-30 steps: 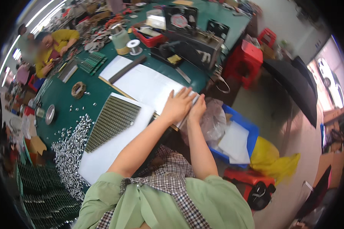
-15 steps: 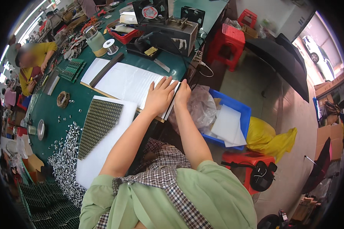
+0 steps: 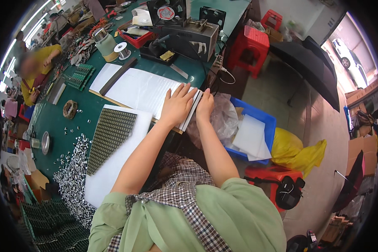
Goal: The recorder is picking up small rectangular electronic components and placing them into a grid-like tray on a green workbench.
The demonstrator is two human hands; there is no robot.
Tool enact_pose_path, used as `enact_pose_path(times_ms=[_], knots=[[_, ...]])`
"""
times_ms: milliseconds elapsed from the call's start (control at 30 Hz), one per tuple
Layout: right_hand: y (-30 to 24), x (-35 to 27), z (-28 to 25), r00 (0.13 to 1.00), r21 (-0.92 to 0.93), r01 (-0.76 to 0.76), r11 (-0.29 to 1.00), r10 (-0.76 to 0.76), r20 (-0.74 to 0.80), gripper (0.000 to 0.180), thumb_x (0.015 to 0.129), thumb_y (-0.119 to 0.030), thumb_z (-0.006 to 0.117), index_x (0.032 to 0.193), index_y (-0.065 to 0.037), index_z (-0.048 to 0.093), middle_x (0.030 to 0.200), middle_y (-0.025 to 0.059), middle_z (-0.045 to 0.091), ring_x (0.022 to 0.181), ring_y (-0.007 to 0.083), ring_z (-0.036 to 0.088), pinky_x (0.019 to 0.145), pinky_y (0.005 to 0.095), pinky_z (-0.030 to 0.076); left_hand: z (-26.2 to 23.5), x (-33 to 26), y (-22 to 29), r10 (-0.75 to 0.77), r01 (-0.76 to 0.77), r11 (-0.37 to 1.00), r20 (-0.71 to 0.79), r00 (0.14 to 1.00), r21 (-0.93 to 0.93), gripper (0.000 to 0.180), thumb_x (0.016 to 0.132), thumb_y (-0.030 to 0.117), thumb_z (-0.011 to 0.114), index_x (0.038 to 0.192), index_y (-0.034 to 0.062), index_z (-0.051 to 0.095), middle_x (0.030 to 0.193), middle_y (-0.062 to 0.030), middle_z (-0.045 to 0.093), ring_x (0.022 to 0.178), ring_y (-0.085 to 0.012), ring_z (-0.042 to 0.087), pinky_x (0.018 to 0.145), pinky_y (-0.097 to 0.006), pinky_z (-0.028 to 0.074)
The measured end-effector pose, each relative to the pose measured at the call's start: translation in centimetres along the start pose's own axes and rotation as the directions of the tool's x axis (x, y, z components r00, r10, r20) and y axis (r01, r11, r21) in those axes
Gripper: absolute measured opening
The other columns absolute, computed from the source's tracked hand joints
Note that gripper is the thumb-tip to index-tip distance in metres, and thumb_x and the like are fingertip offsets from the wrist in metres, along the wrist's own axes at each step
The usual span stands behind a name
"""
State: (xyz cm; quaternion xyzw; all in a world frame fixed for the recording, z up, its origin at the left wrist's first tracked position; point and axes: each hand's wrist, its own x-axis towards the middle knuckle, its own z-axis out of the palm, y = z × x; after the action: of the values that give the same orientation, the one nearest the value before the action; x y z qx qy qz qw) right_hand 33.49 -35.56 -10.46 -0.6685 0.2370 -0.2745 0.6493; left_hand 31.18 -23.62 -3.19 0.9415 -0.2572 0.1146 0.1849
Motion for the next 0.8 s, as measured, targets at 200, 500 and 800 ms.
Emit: enact_pose_path(times_ms=[200, 500, 800], knots=[[-3.2, -1.7, -1.2, 0.996, -0.281, -0.003, 0.960, 0.028, 0.084, 0.041, 0.094, -0.032, 0.044, 0.087, 0.005, 0.058, 0.082, 0.0212, 0.063, 0.080, 0.0334, 0.061, 0.073, 0.0413, 0.045, 0.3, -0.1, -0.4, -0.001, 0.001, 1.000, -0.028, 1.000, 0.024, 0.039, 0.093, 0.026, 0.040, 0.131, 0.0212, 0.046, 0.140, -0.0052, 0.039, 0.132, -0.0225, 0.031, 0.105, -0.053, 0.023], [-2.6, -1.5, 0.4, 0.992, -0.439, 0.125, 0.890, -0.121, 0.037, 0.038, 0.093, -0.033, 0.044, 0.089, 0.004, 0.054, 0.085, 0.0253, 0.062, 0.084, 0.0406, 0.060, 0.074, 0.0451, 0.045, 0.6, 0.0, -0.4, -0.002, 0.003, 1.000, -0.031, 1.000, 0.003, 0.039, 0.093, 0.027, 0.040, 0.131, 0.0220, 0.046, 0.140, -0.0043, 0.039, 0.132, -0.0222, 0.031, 0.105, -0.053, 0.023], [-3.2, -1.7, 1.3, 0.998, -0.405, 0.054, 0.913, -0.060, 0.000, 0.046, 0.094, -0.036, 0.039, 0.086, 0.006, 0.057, 0.085, 0.0274, 0.062, 0.085, 0.0420, 0.060, 0.075, 0.0468, 0.045, 1.0, -0.2, -0.7, 0.002, -0.002, 1.000, -0.070, 0.998, -0.011, 0.038, 0.092, 0.028, 0.040, 0.129, 0.0215, 0.048, 0.139, -0.0046, 0.041, 0.131, -0.0220, 0.033, 0.104, -0.053, 0.024]])
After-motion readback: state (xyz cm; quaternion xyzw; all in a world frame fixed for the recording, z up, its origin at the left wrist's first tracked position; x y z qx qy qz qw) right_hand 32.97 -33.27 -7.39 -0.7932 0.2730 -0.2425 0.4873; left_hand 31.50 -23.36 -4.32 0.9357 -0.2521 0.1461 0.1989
